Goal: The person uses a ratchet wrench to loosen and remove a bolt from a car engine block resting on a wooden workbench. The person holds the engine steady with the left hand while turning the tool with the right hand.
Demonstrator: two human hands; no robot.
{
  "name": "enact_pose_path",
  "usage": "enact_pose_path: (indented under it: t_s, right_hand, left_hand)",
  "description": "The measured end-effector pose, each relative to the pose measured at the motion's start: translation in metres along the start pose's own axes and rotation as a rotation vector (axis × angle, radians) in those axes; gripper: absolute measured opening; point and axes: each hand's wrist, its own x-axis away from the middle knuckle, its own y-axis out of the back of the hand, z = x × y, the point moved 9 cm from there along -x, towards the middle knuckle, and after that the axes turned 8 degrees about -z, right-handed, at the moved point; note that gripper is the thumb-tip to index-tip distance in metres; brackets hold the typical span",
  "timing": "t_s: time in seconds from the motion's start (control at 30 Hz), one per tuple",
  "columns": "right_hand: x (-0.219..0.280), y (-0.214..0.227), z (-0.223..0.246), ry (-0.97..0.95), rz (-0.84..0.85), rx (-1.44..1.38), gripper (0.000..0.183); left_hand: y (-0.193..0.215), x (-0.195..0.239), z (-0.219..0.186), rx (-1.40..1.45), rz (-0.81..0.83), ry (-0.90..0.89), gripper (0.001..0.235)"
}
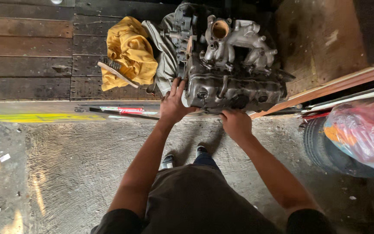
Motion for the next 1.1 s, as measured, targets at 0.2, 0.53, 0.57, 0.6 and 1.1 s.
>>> enact_pose_path:
  t_s: [0.2,0.53,0.57,0.6,1.1]
  right_hand:
    - [-0.013,0.014,0.028,0.094,0.088,0.062,0.012]
    - [0.077,-0.063,-0.072,-0.781,0.083,-0.87,0.023]
    - [0.094,-0.09,-0.071,-0.939,0.134,-1.01,0.023]
    - [0.101,-0.109,-0.066,-0.964,0.154,-1.063,0.022]
    - [0.114,-0.201,-0.016,-1.107,0.075,-1.484,0.018]
  left_hand:
    - [0.0,-0.002,0.001,0.06,-0.081,-0.034,0.127]
    - [0.0,-0.002,0.001,0.042,-0.079,-0.044,0.128]
    - [0.001,-0.001,0.0,0.052,-0.094,-0.055,0.128]
    - [0.004,0.0,-0.001,0.059,-0.111,-0.066,0.128]
    - [0.004,0.0,-0.003,0.026,-0.077,-0.041,0.129]
